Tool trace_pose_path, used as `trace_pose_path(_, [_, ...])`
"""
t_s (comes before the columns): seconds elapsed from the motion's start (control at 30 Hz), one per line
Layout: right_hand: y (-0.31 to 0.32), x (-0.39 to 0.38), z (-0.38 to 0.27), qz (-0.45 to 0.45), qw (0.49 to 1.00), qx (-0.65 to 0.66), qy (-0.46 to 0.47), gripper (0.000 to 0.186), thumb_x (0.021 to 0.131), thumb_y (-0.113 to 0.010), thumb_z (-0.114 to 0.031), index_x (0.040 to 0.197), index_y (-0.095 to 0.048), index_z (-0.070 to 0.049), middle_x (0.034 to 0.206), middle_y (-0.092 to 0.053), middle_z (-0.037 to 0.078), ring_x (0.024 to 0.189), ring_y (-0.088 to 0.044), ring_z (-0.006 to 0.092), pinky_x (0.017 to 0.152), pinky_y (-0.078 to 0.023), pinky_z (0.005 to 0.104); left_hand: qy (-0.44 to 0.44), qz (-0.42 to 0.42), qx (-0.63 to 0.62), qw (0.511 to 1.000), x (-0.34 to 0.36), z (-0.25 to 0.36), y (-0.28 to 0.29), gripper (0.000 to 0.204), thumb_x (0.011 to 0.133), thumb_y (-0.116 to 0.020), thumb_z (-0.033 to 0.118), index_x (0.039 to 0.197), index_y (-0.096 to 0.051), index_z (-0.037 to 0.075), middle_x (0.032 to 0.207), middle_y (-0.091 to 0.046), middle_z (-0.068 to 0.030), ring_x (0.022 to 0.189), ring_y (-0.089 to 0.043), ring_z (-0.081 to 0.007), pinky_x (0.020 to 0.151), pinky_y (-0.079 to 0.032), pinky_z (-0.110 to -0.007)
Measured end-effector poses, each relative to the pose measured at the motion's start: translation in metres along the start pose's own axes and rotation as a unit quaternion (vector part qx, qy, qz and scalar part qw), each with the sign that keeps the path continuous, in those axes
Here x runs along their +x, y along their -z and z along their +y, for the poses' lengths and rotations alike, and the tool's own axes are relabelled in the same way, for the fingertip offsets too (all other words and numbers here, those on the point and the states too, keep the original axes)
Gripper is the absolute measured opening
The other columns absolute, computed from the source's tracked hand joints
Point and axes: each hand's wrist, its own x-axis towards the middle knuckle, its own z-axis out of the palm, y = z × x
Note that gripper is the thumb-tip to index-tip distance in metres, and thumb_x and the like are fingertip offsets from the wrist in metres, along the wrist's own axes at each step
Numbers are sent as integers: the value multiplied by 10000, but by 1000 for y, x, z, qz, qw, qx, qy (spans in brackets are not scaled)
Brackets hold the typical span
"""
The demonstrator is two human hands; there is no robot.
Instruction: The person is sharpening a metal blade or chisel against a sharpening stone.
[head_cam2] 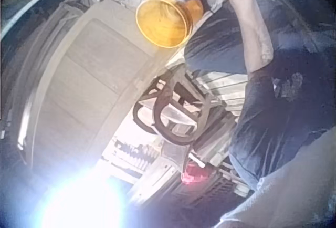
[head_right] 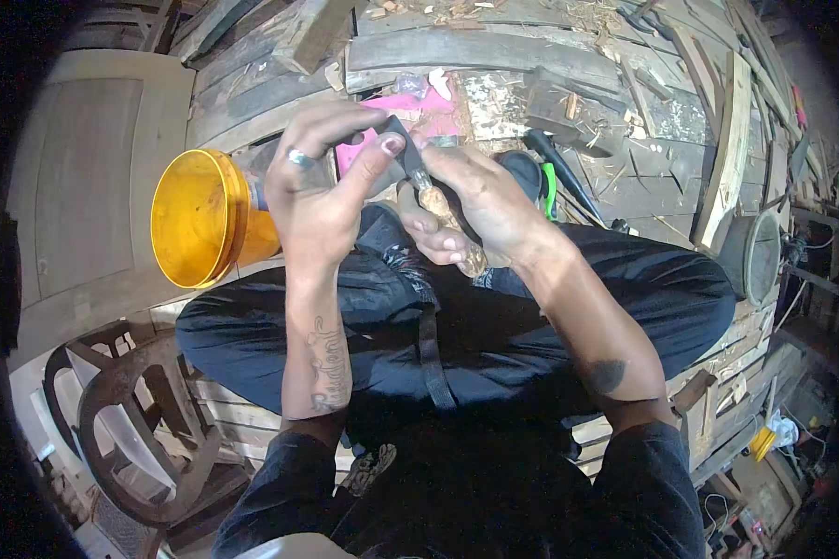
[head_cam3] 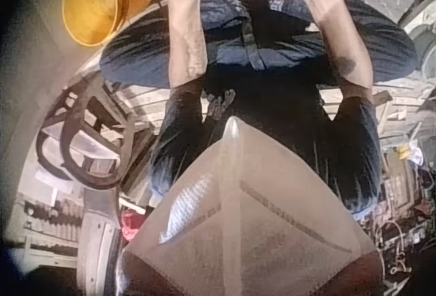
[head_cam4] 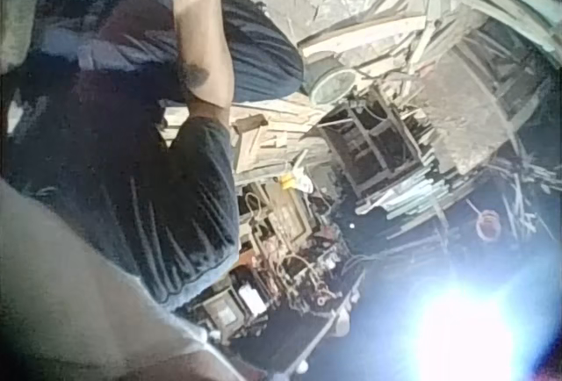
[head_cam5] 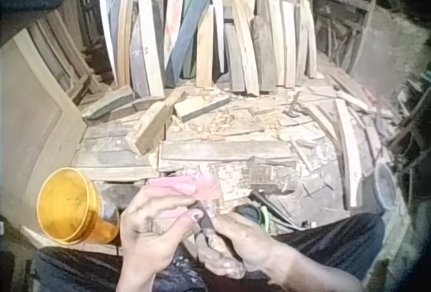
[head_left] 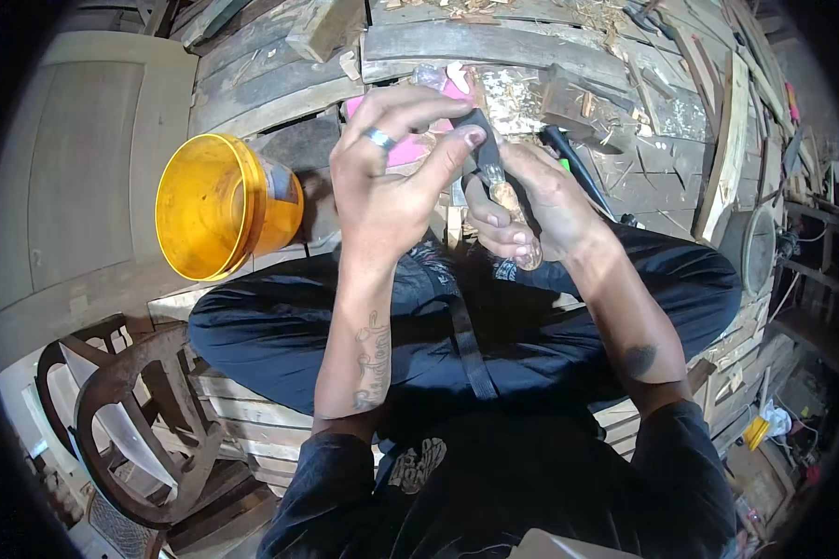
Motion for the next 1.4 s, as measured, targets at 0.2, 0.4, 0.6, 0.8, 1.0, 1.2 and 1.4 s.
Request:
trace_pose_path(0.2, [5,6,3,-25,999,24,-34,485,1081,-430,-451,915,-541,-9,597,-489,51,412,-442,101,368,-358,244,241,-62,-161,955,-3,-1,4,250,872,-787,103,1087,-726,-8,1010,-719,-75,921,-660,-126,824,-545,-282])
trace_pose_path(0.4, [39,19,5,158,901,-404,5,520,1067,-512,-392,1458,-534,-49,732,-565,-14,607,-544,93,535,-444,252,309,8,-93,947,-26,-83,-16,219,961,-670,180,1055,-735,-7,949,-759,-95,902,-693,-145,837,-524,-291])
trace_pose_path(0.6, [88,31,16,273,871,-399,84,490,1075,-527,-289,1515,-466,-83,813,-566,-17,676,-505,84,588,-451,255,455,-167,171,858,-90,-173,-63,616,898,-654,570,1235,-688,55,1235,-687,-213,1183,-644,-369,998,-505,-439])
trace_pose_path(0.8, [105,24,18,245,880,-392,112,485,1082,-508,-262,1532,-445,-93,832,-569,-27,686,-488,74,583,-435,228,481,-411,285,720,-127,-156,-106,956,837,-677,686,1474,-442,13,1479,-524,-192,1346,-534,-329,1075,-467,-429])
trace_pose_path(1.0, [88,16,15,258,882,-394,0,501,1085,-436,-230,1561,-376,-85,883,-655,72,709,-598,136,715,-531,281,450,-379,342,732,-137,-162,-140,1245,782,-772,629,1589,-98,-37,1622,-288,-231,1469,-351,-375,1125,-437,-412])
trace_pose_path(1.2, [93,20,16,235,840,-482,81,522,1055,-479,-189,1555,-387,-70,963,-688,134,844,-656,203,809,-517,326,424,-262,229,836,-138,-177,-102,998,728,-871,403,1467,-363,-34,1462,-429,-351,1303,-519,-444,1096,-454,-449])
trace_pose_path(1.4, [117,33,43,243,822,-512,58,476,1020,-512,-205,1489,-496,-127,1269,-654,259,1213,-631,339,1060,-444,362,260,-252,281,889,-104,-182,-24,574,712,-841,307,1183,-680,23,1301,-593,-312,1169,-584,-447,1027,-473,-482])
